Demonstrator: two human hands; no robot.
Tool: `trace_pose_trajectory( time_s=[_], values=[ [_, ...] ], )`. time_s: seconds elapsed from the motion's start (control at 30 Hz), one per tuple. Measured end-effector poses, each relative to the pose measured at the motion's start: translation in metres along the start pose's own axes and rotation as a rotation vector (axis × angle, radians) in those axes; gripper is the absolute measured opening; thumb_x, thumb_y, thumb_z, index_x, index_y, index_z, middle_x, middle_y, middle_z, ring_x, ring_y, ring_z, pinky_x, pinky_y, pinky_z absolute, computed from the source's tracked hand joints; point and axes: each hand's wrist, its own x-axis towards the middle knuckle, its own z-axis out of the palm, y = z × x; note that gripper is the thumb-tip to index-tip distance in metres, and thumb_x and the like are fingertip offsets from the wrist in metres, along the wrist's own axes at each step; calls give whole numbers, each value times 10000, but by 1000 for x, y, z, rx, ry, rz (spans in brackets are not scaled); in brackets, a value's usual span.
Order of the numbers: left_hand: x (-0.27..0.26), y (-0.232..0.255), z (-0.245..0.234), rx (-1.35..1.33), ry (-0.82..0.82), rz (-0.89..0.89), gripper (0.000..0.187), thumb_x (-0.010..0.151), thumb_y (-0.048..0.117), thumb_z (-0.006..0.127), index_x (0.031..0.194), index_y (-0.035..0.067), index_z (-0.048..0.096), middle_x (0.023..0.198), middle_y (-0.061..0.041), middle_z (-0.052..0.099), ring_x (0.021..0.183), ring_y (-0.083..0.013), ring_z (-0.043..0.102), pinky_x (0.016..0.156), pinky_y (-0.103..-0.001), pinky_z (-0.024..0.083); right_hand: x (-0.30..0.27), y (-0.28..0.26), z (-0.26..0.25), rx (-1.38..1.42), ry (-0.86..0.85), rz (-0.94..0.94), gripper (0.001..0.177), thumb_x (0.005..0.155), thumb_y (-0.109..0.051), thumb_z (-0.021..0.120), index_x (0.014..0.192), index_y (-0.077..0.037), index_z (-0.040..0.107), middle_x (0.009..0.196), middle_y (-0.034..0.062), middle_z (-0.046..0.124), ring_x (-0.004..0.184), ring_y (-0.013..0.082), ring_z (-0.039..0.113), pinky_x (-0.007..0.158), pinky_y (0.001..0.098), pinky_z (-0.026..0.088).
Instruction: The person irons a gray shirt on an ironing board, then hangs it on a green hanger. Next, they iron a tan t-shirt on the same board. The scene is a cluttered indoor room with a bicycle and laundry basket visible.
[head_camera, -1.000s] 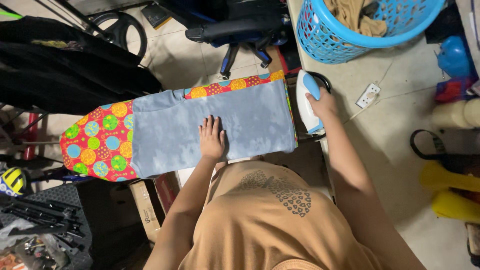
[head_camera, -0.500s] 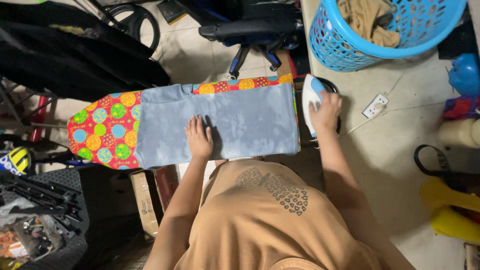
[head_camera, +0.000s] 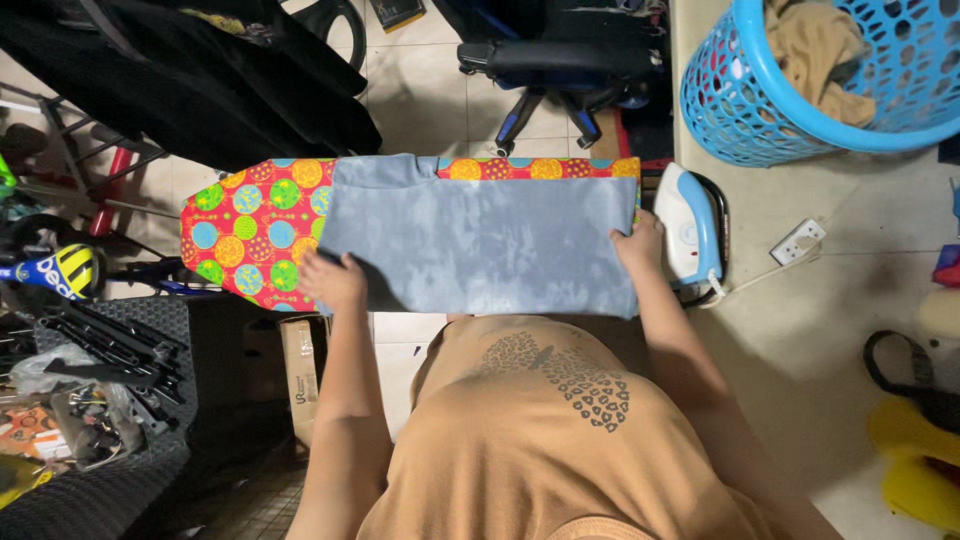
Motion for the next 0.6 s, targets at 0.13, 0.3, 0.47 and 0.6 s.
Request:
trace_pose_trajectory(
  time_s=[0.13, 0.3, 0.47, 0.6],
  values=[
    [3, -26, -10, -50, -302, -181, 635, 929, 434, 726, 1387, 33, 544, 1379, -225, 569, 1302, -449, 484, 1111, -583, 359, 5, -8, 3, -60, -152, 117, 621, 800, -304, 864, 1248, 46, 614, 1165, 281, 695, 1073, 406, 677, 921, 442, 524],
    [15, -20, -6, -169, -392, -240, 486, 920, 429, 739, 1191, 31, 674, 1157, -227, 707, 1132, -429, 629, 955, -545, 487, -9, -13, 8, 86, -237, 277, 398, 887, -274, 787, 1150, 12, 702, 1066, 200, 761, 978, 314, 731, 886, 401, 532],
    [38, -8, 12, -499, -618, -210, 427, 971, 411, 674, 1222, 71, 732, 1123, -208, 758, 1066, -372, 711, 944, -458, 529, -5, -23, 4, 546, -286, 455, 426, 878, -213, 764, 1246, -29, 653, 1157, 122, 736, 1029, 255, 696, 885, 414, 544],
    [72, 1, 22, -901, -789, -431, 476, 988, 390, 706, 1292, 30, 637, 1196, -94, 698, 1116, -205, 645, 958, -386, 501, 11, -29, -15, 765, -452, 770, 455, 887, -246, 744, 1286, -81, 602, 1184, 84, 710, 1078, 268, 688, 868, 503, 571]
  ],
)
